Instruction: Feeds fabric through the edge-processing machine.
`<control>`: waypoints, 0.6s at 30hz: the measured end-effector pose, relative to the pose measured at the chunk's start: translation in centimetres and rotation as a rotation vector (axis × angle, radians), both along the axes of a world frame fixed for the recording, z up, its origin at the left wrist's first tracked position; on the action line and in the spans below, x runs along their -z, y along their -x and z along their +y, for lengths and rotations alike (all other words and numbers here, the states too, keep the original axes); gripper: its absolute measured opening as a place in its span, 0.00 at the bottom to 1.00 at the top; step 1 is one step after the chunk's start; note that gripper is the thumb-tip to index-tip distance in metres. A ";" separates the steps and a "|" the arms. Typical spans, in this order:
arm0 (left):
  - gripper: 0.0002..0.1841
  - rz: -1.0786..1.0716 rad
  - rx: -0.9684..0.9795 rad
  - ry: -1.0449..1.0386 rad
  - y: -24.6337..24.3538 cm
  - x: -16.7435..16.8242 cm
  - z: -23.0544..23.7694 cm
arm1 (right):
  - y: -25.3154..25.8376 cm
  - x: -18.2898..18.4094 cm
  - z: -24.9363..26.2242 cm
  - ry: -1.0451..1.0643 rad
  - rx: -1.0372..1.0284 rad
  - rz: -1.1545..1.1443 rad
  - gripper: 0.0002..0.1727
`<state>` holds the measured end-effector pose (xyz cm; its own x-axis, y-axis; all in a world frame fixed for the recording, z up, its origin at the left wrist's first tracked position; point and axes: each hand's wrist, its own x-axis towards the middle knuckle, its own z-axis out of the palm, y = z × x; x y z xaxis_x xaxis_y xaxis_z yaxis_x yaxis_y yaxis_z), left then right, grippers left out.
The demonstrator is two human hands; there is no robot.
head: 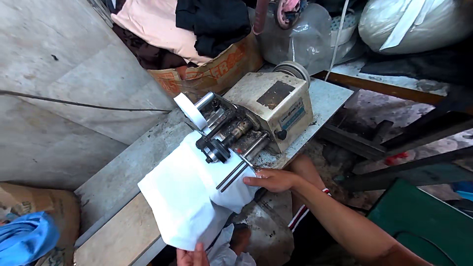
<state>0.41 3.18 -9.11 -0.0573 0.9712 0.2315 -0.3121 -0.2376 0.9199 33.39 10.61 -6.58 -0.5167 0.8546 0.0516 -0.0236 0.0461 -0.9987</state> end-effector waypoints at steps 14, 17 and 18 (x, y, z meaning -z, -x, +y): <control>0.15 -0.093 -0.140 0.029 -1.1 -0.4 -0.3 | 0.0 -0.2 0.0 0.026 -0.003 -0.021 0.24; 0.18 0.018 -0.154 0.043 -1.2 -0.4 0.2 | 0.0 -0.3 0.0 0.034 -0.002 -0.034 0.25; 0.18 0.056 -0.132 0.057 -1.4 -0.5 0.1 | -0.1 -0.4 0.0 0.032 -0.004 -0.036 0.25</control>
<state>1.78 3.24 -8.65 -0.1736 0.9678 0.1821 -0.2296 -0.2196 0.9482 33.45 10.60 -6.21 -0.5212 0.8534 0.0054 0.0118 0.0136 -0.9998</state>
